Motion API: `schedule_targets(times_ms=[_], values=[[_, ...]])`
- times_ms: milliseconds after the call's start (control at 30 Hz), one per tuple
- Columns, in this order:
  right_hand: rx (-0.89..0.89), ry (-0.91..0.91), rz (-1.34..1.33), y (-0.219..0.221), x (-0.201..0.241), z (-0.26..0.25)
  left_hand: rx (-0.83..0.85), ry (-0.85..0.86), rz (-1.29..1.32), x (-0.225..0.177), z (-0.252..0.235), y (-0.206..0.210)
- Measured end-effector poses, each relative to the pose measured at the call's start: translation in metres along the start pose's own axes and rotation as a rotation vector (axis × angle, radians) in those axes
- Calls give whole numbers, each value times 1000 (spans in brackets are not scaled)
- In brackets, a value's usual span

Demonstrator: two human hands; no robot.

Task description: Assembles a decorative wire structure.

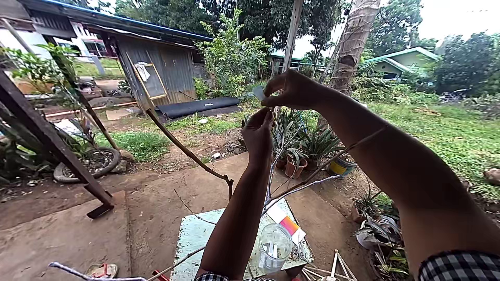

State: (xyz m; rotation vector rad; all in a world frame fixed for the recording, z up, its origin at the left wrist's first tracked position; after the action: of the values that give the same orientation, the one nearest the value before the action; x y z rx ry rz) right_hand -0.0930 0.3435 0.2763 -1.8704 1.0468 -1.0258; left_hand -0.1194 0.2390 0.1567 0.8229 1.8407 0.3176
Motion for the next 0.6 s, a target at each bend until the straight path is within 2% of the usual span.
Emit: schedule_targets(times_ms=[200, 400, 600], values=[[30, 64, -111, -6, 0, 1, 31, 6, -30, 0, 0, 0], [66, -91, -194, -14, -7, 11, 33, 5, -80, -3, 1, -1], [124, -94, -163, -28, -13, 33, 41, -15, -86, -6, 2, -1]])
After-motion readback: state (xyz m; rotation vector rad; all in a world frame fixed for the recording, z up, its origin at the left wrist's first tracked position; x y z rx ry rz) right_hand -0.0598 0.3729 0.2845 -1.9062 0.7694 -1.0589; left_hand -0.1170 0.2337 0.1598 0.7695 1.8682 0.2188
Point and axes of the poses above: each hand's wrist, its own z-axis away from the middle knuckle, its own y-axis out of the palm, x = y × z, the point moved 2 cm from there along -z, towards the middle knuckle
